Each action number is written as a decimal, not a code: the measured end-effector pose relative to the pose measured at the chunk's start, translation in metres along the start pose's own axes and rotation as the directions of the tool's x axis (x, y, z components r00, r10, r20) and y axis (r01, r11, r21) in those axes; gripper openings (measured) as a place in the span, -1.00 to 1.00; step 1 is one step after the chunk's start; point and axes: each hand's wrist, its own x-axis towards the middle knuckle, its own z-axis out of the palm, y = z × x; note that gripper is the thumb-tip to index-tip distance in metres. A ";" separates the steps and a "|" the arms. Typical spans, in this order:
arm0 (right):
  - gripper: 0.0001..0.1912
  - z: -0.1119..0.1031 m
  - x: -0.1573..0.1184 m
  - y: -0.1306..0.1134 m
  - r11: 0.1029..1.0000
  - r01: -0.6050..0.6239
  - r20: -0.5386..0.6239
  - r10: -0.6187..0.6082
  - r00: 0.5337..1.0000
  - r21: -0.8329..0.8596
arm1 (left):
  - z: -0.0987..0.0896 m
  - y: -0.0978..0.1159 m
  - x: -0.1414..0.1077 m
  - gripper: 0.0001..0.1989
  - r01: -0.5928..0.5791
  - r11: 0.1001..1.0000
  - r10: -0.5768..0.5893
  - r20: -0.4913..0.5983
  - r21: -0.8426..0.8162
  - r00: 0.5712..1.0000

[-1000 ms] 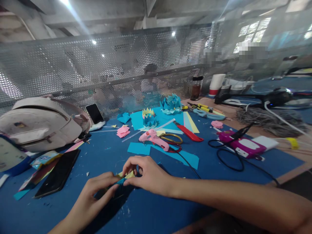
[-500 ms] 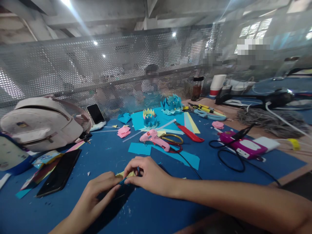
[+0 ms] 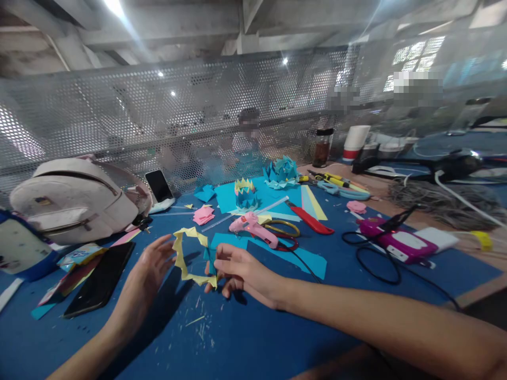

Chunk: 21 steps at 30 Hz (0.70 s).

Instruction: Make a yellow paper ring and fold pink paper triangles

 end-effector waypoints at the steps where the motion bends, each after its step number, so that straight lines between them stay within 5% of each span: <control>1: -0.58 0.000 0.000 0.000 0.999 -0.018 0.010 0.017 1.000 0.038 | 0.001 -0.003 0.004 -0.36 0.090 0.994 -0.087 0.054 -0.059 0.995; 4: -0.61 -0.004 0.001 0.002 0.985 -0.069 0.026 0.066 0.997 0.157 | 0.005 -0.004 0.008 -0.34 0.306 0.929 -0.261 0.220 -0.209 0.940; 9: -0.62 -0.011 0.002 0.003 0.922 -0.174 0.098 0.149 0.984 0.346 | 0.013 0.006 -0.005 -0.48 0.471 0.787 -0.330 0.374 -0.397 0.867; 14: -0.63 -0.012 0.002 0.001 0.866 -0.227 0.154 0.176 0.972 0.446 | 0.015 0.007 -0.014 -0.75 0.495 0.701 -0.277 0.443 -0.514 0.853; 21: -0.66 -0.013 0.002 0.003 0.835 -0.221 0.156 0.164 0.974 0.503 | 0.016 0.009 -0.013 -0.73 0.482 0.642 -0.230 0.450 -0.596 0.863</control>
